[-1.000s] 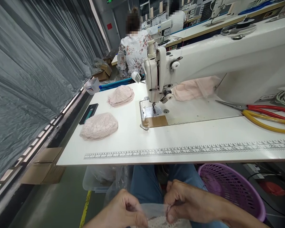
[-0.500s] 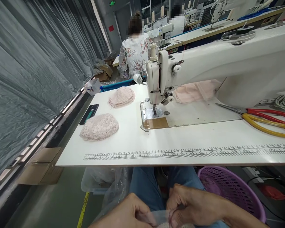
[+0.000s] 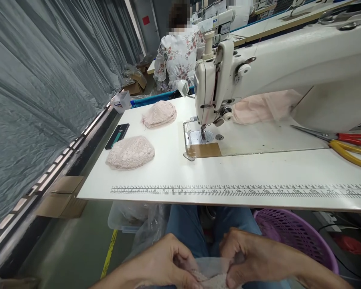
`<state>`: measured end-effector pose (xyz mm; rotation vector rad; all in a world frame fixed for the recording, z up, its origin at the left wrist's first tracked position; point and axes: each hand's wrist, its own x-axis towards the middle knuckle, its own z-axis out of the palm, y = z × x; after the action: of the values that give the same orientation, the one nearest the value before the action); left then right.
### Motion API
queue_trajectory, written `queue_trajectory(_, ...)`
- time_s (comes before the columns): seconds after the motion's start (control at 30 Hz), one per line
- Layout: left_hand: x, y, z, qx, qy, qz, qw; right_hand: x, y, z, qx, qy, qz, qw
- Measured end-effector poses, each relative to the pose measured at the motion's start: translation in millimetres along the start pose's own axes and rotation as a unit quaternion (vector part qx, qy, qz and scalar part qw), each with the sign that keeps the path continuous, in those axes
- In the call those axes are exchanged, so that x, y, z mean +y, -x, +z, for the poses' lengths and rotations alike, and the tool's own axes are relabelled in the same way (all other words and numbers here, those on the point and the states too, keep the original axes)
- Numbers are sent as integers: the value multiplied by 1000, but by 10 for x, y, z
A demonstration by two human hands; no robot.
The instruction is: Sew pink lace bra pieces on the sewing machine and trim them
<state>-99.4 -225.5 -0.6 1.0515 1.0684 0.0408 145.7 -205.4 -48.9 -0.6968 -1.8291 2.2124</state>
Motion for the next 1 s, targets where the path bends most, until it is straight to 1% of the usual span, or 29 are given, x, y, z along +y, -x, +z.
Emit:
queue_trajectory(0.13, 25, -3, -22, -8, -12, 25, 1000, 3, 19, -6, -4, -6, -7, 1000)
queue_trajectory(0.27, -31, -30, -33, 2, -9, 42, 999, -33, 18, -4, 2, -3, -24, 1000)
queue_trajectory(0.33, -77, -42, -29, 15, 0, 38, 999, -53, 23, -8, 10, 2, -30, 999)
queue_trajectory(0.43, -123, -50, -11, 50, 7, 9, 999, -62, 31, -5, 20, 11, -35, 999)
queue_trajectory(0.53, -120, -48, 17, 79, 11, 1, 997, -47, 14, 35, 28, 10, -8, 1000)
queue_trajectory(0.63, -101, -45, 34, 63, 14, 21, 998, -29, -47, 103, 48, -10, 24, 999)
queue_trajectory(0.7, -107, -41, 25, 56, 13, 24, 998, -23, -94, 142, 56, -17, 17, 998)
queue_trajectory(0.87, -189, -20, -51, 80, -19, 2, 997, -34, -109, 142, 53, -25, -1, 998)
queue_trajectory(1.0, -201, -15, -70, 94, -38, 4, 995, -47, -65, 115, 51, -32, -7, 998)
